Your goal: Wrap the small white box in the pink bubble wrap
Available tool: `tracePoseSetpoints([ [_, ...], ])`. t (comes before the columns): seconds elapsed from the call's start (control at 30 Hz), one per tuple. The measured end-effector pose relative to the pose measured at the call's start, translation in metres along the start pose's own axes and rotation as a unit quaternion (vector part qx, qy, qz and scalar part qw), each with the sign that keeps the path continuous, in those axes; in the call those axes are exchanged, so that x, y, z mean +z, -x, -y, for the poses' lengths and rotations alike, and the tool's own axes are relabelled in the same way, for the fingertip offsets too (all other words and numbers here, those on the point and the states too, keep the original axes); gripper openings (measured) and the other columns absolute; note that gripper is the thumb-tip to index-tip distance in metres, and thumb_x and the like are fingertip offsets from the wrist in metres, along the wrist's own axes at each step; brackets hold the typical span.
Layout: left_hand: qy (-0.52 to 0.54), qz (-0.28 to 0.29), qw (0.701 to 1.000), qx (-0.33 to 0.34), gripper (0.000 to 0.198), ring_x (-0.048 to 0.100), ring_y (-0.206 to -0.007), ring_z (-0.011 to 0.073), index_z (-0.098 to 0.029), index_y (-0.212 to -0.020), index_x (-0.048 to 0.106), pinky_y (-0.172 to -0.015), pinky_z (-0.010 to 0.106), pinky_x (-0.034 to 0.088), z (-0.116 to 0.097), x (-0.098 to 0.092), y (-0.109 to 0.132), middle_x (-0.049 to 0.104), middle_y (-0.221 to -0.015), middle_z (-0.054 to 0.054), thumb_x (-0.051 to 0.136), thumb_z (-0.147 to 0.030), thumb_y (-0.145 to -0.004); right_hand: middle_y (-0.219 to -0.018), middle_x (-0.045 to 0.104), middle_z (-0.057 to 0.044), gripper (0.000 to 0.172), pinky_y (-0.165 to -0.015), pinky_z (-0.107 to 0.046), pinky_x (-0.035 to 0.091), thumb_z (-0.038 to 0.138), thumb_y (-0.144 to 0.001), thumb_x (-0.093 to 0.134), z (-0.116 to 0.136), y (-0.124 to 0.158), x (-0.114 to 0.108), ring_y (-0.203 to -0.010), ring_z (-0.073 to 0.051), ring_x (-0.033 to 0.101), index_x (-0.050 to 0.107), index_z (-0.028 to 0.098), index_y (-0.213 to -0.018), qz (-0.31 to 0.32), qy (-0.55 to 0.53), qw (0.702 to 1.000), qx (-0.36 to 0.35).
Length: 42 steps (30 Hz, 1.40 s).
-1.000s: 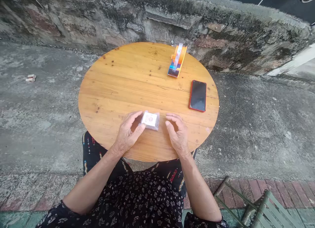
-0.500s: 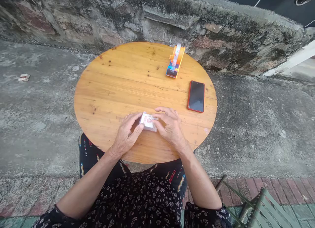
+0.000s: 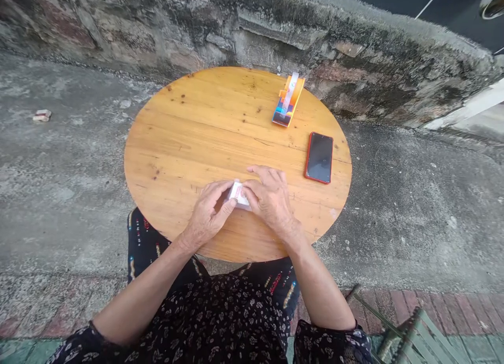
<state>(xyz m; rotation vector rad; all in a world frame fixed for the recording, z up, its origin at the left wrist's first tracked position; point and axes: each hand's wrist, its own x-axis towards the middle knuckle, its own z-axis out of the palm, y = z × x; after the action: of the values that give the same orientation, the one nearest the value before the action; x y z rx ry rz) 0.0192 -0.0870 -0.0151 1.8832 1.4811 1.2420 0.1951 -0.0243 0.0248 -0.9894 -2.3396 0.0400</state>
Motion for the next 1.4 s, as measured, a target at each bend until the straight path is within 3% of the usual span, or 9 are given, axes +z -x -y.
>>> tracePoseSetpoints([
  [0.13, 0.000, 0.001, 1.000, 0.002, 0.037, 0.055, -0.116, 0.0235, -0.018, -0.130, 0.054, -0.103, 0.041, 0.041, -0.001, 0.000, 0.000, 0.062, -0.127, 0.009, 0.054, -0.032, -0.095, -0.121, 0.068, -0.007, 0.011, -0.089, -0.042, 0.042, 0.022, -0.093, 0.056, -0.001, -0.001, 0.003, -0.104, -0.024, 0.061, 0.065, 0.022, -0.086, -0.012, -0.023, 1.000, -0.001],
  [0.97, 0.000, -0.003, 1.000, 0.004, 0.037, 0.056, -0.117, 0.0237, -0.019, -0.129, 0.053, -0.102, 0.043, 0.042, -0.002, 0.000, -0.002, 0.062, -0.128, 0.009, 0.054, -0.030, -0.094, -0.120, 0.066, -0.012, 0.010, -0.094, -0.049, 0.042, 0.024, -0.093, 0.047, -0.009, -0.015, 0.010, -0.113, -0.028, 0.060, 0.052, 0.023, -0.085, 0.049, -0.122, 0.986, 0.100],
  [1.4, 0.004, -0.006, 1.000, 0.009, 0.037, 0.056, -0.118, 0.0235, -0.018, -0.129, 0.053, -0.103, 0.042, 0.042, -0.002, -0.001, -0.001, 0.062, -0.128, 0.010, 0.054, -0.029, -0.093, -0.111, 0.067, -0.011, 0.011, -0.094, -0.047, 0.044, 0.025, -0.092, 0.047, -0.013, -0.019, 0.011, -0.112, -0.026, 0.060, 0.050, 0.024, -0.082, 0.021, -0.176, 0.973, 0.149],
])
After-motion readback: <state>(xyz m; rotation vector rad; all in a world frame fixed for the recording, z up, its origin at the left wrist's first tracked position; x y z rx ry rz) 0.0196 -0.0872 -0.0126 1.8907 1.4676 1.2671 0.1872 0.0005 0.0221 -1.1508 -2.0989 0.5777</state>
